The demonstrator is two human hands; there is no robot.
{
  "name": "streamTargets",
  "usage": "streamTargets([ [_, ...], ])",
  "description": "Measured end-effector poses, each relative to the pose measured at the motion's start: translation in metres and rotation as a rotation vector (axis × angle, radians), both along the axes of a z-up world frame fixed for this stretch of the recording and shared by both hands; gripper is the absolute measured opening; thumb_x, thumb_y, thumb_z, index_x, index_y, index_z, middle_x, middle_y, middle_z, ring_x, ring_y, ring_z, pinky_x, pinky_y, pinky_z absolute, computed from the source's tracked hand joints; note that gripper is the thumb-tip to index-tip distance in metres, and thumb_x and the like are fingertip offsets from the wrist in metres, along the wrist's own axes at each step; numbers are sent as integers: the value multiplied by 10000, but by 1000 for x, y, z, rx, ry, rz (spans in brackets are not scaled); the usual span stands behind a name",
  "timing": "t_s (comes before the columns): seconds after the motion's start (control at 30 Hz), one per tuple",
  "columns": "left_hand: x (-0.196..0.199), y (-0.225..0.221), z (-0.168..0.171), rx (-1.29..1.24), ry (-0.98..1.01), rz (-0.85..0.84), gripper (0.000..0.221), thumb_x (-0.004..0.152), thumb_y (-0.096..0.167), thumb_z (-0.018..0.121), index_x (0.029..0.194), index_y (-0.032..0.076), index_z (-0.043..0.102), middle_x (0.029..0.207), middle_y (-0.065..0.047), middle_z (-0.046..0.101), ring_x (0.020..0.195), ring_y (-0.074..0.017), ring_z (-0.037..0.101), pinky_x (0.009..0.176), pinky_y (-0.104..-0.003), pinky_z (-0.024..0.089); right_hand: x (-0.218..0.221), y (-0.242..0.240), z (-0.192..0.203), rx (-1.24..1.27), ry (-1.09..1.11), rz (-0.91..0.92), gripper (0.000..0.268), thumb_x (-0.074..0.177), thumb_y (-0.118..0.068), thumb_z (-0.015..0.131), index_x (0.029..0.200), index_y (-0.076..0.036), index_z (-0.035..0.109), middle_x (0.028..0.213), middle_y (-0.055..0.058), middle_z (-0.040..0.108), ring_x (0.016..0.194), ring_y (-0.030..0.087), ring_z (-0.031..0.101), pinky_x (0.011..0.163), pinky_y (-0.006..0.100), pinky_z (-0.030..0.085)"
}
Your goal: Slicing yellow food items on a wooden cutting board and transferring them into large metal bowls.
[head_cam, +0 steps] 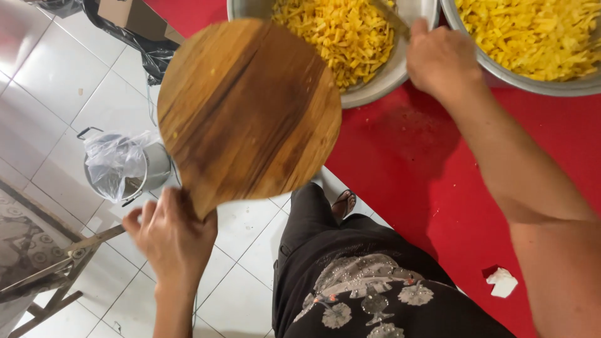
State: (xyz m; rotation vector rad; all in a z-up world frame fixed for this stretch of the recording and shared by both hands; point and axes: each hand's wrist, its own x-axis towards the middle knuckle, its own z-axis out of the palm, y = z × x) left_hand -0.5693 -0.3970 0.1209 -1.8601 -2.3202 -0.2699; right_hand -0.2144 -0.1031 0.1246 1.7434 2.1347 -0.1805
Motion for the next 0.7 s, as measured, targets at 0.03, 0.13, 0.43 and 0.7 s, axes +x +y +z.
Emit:
streamTargets([
  [0.03, -2, -12, 0, -3, -1, 30, 242, 794, 258, 739, 908, 102, 594, 689, -43, 606, 738, -290, 598, 935, -430, 380, -14, -1, 14, -180, -24, -120, 371, 1157, -149, 157, 1334, -8, 450, 974, 258, 669, 905, 460, 690, 764, 593, 599],
  [0.13, 1, -46, 2, 7, -62, 18, 288, 785, 222, 771, 925, 80, 562, 700, 0, 589, 698, -269, 565, 930, -416, 400, -46, -3, -12, -209, 149, -156, 432, 1134, -42, 213, 1542, 70, 303, 857, 205, 616, 635, 323, 638, 505, 406, 564],
  [0.43, 56, -97, -34, -128, -280, 70, 219, 636, 177, 696, 807, 128, 567, 603, 2, 559, 638, -246, 559, 879, -407, 434, -45, -5, -38, 95, 101, 152, 239, 1156, -145, 321, 1243, -2, 492, 813, 167, 694, 648, 362, 694, 547, 502, 578],
  [0.7, 117, -67, -108, -50, -285, -262, 297, 612, 177, 651, 863, 89, 519, 692, -68, 640, 685, -314, 603, 803, -452, 419, 16, -24, -41, 460, -146, 376, 439, 904, -95, 521, 1342, -100, 540, 757, 65, 771, 617, 320, 773, 448, 419, 547],
])
